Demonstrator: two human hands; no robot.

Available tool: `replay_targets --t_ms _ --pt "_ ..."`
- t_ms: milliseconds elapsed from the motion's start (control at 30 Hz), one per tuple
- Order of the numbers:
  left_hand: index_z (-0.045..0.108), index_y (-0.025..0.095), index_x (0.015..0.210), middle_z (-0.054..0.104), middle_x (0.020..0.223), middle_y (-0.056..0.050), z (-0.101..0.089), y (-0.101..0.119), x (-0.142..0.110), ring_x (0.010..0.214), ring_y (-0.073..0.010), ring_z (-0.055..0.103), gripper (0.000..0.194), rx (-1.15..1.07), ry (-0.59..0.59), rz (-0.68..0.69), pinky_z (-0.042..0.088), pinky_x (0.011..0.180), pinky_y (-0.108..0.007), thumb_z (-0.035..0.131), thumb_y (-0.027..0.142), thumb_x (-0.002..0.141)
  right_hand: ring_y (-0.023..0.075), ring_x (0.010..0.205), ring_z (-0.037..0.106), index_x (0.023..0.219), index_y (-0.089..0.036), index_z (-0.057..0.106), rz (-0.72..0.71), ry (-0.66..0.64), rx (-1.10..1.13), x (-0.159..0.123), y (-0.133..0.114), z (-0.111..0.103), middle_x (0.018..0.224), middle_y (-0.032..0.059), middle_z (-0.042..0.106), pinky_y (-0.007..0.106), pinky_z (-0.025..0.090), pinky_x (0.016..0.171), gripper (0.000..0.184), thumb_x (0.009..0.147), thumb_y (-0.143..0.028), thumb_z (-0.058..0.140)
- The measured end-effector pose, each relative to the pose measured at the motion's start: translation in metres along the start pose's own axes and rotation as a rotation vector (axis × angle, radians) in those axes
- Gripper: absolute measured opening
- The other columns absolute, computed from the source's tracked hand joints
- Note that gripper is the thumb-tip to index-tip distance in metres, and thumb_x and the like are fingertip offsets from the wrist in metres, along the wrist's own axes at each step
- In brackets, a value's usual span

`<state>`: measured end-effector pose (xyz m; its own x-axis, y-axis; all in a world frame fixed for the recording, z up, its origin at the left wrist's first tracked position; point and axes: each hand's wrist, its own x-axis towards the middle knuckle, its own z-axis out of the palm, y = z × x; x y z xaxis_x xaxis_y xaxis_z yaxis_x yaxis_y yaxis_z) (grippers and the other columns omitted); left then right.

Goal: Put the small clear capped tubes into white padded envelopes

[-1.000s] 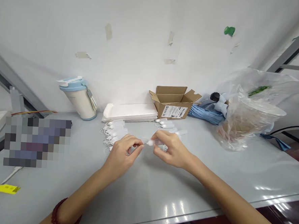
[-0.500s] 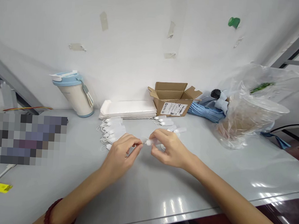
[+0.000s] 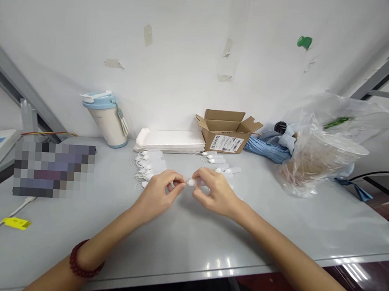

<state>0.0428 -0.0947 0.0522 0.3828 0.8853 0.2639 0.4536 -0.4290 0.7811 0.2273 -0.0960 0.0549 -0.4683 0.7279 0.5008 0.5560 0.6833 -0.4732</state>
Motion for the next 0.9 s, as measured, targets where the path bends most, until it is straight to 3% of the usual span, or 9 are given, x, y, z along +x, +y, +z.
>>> replay_targets --t_ms 133,200,300,400,567,733,900 --pt "0.061 0.016 0.093 0.064 0.092 -0.005 -0.013 -0.003 0.009 0.085 -0.0175 0.058 0.028 -0.274 -0.042 -0.207 0.045 0.071 -0.028 0.066 0.032 0.07 0.0145 0.068 0.055 0.088 -0.018 0.051 0.003 0.024 0.049 0.003 0.0 -0.002 0.081 0.0042 0.061 0.026 0.042 0.061 0.013 0.076 -0.019 0.049" --pt "0.061 0.017 0.101 0.064 0.096 -0.006 -0.022 -0.005 0.011 0.086 -0.0181 0.058 0.039 -0.307 -0.11 -0.299 0.045 0.067 -0.026 0.07 0.033 0.067 0.0147 0.069 0.055 0.089 -0.018 0.052 0.005 0.046 0.049 0.004 0.001 -0.003 0.082 0.0044 0.062 0.026 0.042 0.061 0.013 0.076 -0.019 0.049" --pt "0.064 0.018 0.101 0.064 0.089 -0.004 -0.03 -0.006 0.011 0.074 -0.0152 0.057 0.037 -0.297 -0.185 -0.375 0.042 0.058 -0.024 0.068 0.037 0.069 0.0144 0.069 0.055 0.087 -0.017 0.053 0.029 0.071 0.063 0.005 0.003 -0.004 0.079 0.0037 0.061 0.026 0.042 0.06 0.012 0.076 -0.018 0.05" --pt "0.067 0.018 0.09 0.061 0.075 -0.001 -0.03 -0.002 0.009 0.06 -0.0105 0.051 0.028 -0.277 -0.159 -0.347 0.038 0.054 -0.023 0.062 0.041 0.075 0.0132 0.065 0.054 0.086 -0.017 0.054 0.04 0.061 0.077 0.005 0.004 -0.003 0.077 0.0024 0.061 0.024 0.04 0.057 0.012 0.075 -0.018 0.05" --pt "0.064 0.016 0.073 0.059 0.066 0.001 -0.022 0.004 0.009 0.055 -0.0084 0.046 0.02 -0.309 -0.143 -0.289 0.037 0.052 -0.021 0.061 0.036 0.075 0.013 0.066 0.054 0.087 -0.018 0.053 0.015 0.044 0.069 0.003 0.001 0.002 0.078 0.0026 0.061 0.024 0.041 0.058 0.012 0.075 -0.018 0.049" --pt "0.062 0.015 0.067 0.058 0.062 0.001 -0.017 0.006 0.007 0.053 -0.0084 0.044 0.021 -0.381 -0.051 -0.265 0.038 0.053 -0.022 0.062 0.035 0.074 0.0128 0.064 0.054 0.088 -0.018 0.052 0.01 0.102 0.069 0.002 -0.006 0.003 0.074 0.0021 0.059 0.024 0.042 0.058 0.011 0.077 -0.018 0.049" --pt "0.061 0.016 0.067 0.059 0.063 0.0 -0.013 0.008 0.004 0.055 -0.0097 0.046 0.022 -0.41 -0.054 -0.266 0.04 0.055 -0.023 0.06 0.036 0.074 0.0114 0.06 0.051 0.085 -0.018 0.051 0.003 0.113 0.096 0.0 -0.008 0.002 0.069 -0.0003 0.056 0.023 0.04 0.055 0.011 0.075 -0.014 0.048"
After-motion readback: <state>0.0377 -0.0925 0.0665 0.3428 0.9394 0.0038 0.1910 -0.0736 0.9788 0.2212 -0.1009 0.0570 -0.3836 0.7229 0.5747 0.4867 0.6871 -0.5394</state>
